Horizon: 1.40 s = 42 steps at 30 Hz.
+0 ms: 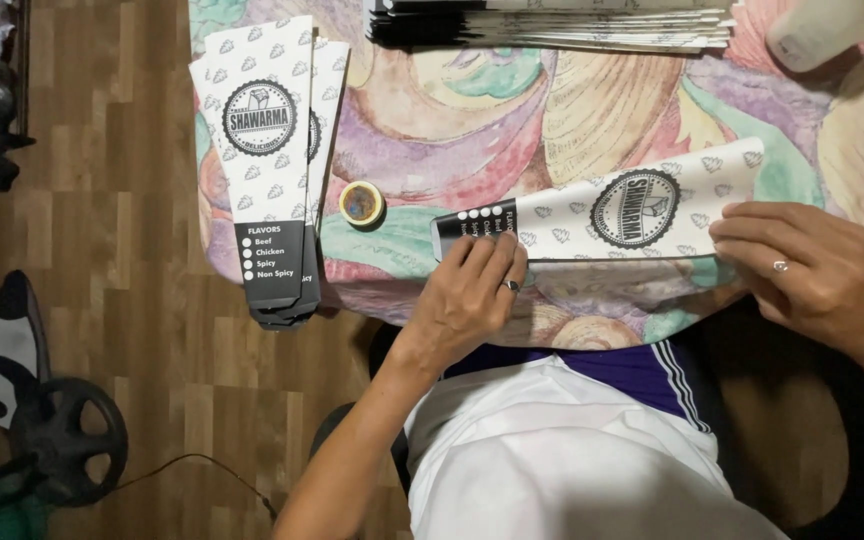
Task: Folding and stacking paper food wrappers on a table at a steady pace.
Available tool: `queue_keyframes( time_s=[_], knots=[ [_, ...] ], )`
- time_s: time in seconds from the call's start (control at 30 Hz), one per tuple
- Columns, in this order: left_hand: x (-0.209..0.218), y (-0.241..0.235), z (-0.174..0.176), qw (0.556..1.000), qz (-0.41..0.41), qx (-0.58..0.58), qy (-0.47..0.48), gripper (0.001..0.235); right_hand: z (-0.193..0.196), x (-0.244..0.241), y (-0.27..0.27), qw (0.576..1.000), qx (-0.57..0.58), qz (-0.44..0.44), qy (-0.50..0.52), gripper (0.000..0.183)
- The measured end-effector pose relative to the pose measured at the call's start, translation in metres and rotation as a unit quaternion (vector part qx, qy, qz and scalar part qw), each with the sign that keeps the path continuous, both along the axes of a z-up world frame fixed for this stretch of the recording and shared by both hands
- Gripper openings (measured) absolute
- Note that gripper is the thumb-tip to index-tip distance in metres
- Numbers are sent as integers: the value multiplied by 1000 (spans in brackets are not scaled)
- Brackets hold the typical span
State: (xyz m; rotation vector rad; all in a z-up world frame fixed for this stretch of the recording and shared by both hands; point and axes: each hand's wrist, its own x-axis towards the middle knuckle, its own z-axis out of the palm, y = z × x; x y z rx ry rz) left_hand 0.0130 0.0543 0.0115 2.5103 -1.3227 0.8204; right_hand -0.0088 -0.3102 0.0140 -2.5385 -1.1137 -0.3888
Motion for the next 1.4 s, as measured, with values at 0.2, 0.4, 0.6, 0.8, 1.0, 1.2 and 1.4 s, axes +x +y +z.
queue_keyframes(
  time_s=[0.2,0.4,0.6,0.8,1.0,1.2,1.4],
  knots=[
    [-3,-6,-9,997,-1,-73,5,9,-2,-6,-8,998,11,-15,56,20],
    [0,-1,-5,998,5,-56,16,16,5,-3,1,995,44,0,86,15],
    [-1,-2,-7,999,14,-10,39,28,11,-2,9,1000,1,11,21,12],
    [-16,-29,-1,995,76,-63,16,6,5,-6,12,1000,5,-10,6,7],
    [-29,-43,6,984,167,-52,-32,12,-50,-17,-33,995,-43,-42,77,60],
    [-39,-49,-4,971,231,21,-55,14,-62,-25,-40,980,-4,-85,179,83],
    [-51,-58,-18,954,285,91,8,36,-27,-23,2,895,181,-225,341,49]
  ],
)
